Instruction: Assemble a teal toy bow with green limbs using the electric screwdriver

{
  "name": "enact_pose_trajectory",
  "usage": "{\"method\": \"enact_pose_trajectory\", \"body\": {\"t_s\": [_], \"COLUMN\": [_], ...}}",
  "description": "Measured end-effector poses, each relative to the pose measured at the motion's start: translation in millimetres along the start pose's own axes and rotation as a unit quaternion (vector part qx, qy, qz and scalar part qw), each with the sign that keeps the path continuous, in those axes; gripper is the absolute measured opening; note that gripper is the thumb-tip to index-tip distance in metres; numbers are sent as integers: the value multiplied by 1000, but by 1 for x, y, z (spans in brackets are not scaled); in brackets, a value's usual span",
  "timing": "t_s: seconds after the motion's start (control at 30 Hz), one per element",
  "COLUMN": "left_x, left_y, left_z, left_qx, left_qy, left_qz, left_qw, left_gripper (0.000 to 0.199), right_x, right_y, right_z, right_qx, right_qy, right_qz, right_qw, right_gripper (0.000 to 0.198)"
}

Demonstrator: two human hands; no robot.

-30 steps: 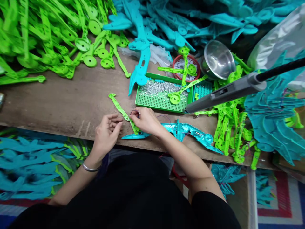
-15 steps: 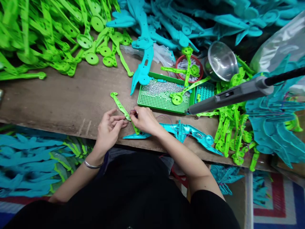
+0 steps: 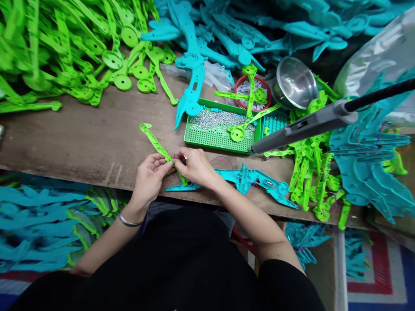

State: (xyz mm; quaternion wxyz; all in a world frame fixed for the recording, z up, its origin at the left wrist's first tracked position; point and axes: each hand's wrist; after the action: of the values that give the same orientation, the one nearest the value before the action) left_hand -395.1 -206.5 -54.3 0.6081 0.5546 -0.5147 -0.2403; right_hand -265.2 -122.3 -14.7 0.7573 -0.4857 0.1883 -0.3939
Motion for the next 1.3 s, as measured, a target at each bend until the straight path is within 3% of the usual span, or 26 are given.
{"method": "enact_pose_trajectory", "body": {"t_s": [0.27,0.5,0.67,0.87,1.03,1.13,1.23,1.3], "left_x": [-1,0,-2,-1,0,0,-1,-2], "left_y": [-3,-5,-9,-10,-8,-8,-8,-7], "left_z": [-4,6,6,6,5,5,4,4], "left_qx": [10,24,4,-6,1,-18,-15,21], "left_qy": [10,-57,-44,-32,-41,-29,-16,-33], "left_qz": [0,0,-11,-11,-18,-40,-62,-42], "left_qw": [1000,998,999,999,999,999,998,998], "left_gripper": [43,47,45,38,39,43,48,51], "right_x": [6,19,34,47,21,-1,-18,-25], "right_y": [3,-1,-11,-23,-27,-28,-27,-27], "right_z": [2,-4,-21,-26,-9,-9,-11,-8], "right_qx": [-55,-29,79,252,133,85,70,57], "right_qy": [16,31,27,-1,3,-54,-115,-127], "right_qz": [-12,43,7,23,86,143,151,141], "right_qw": [998,998,997,967,987,985,979,980], "right_gripper": [15,19,29,41,36,48,29,22]}}
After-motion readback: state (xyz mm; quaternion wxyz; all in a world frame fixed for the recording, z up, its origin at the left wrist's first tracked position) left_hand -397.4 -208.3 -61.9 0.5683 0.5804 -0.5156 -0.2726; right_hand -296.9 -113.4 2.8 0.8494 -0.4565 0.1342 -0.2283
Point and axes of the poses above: each hand's wrist, its own x-axis away from the middle knuckle, its own z-axis out of the back of the hand, y = z × x, and after that the axes turned 12 degrees about -x, right-handed
